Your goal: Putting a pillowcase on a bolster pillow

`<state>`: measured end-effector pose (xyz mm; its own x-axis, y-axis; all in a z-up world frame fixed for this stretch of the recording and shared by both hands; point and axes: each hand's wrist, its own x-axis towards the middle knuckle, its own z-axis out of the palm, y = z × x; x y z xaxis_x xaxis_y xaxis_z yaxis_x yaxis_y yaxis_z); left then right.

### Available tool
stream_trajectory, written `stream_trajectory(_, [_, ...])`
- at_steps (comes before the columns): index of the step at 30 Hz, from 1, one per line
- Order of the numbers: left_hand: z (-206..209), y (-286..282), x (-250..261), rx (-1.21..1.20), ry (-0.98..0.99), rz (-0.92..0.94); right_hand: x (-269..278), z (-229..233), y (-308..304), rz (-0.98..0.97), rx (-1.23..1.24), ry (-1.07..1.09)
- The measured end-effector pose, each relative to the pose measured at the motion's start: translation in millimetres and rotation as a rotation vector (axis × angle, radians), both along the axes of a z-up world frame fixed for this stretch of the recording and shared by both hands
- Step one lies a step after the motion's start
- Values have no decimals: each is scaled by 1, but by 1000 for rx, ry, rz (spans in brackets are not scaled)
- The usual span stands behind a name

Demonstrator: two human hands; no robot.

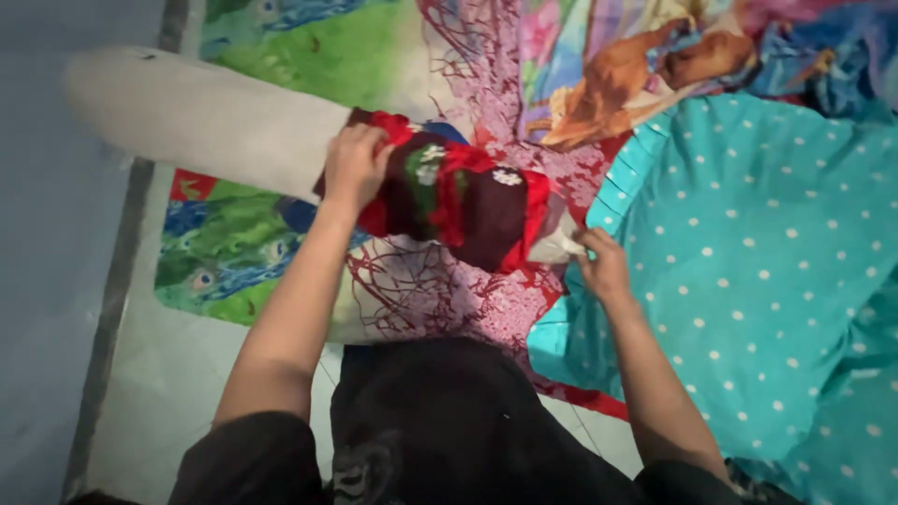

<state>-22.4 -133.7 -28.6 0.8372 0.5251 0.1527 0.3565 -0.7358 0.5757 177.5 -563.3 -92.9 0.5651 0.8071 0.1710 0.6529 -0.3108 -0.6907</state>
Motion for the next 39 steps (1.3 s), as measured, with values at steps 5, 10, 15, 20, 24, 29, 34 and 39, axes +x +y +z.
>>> stream_trajectory(5, [-13, 23, -44, 119, -68, 291, 12, 1, 8, 45, 67, 124])
stream_trajectory(10, [-18, 24, -60, 86, -60, 423, 26, 32, 48, 27, -63, 245])
stream_trajectory(15, [-21, 22, -75, 34, -89, 446, -1, 62, 130, -108, 31, 131])
stream_trajectory(20, [-34, 31, -78, 81, -106, 369, -61, 82, 231, 224, 12, 93])
stream_trajectory(24, [-40, 47, -74, -149, -137, 463, -112, 97, 283, 242, -121, 103])
stream_trajectory(29, [-56, 93, -91, -157, -221, 565, -160, 87, 312, 95, -534, -36])
stream_trajectory(34, [-47, 144, -113, -154, -233, 463, -152, 54, 310, 0, -601, -172])
stream_trajectory(39, [-42, 217, -118, -139, -242, 425, -125, 54, 294, -110, -632, -286])
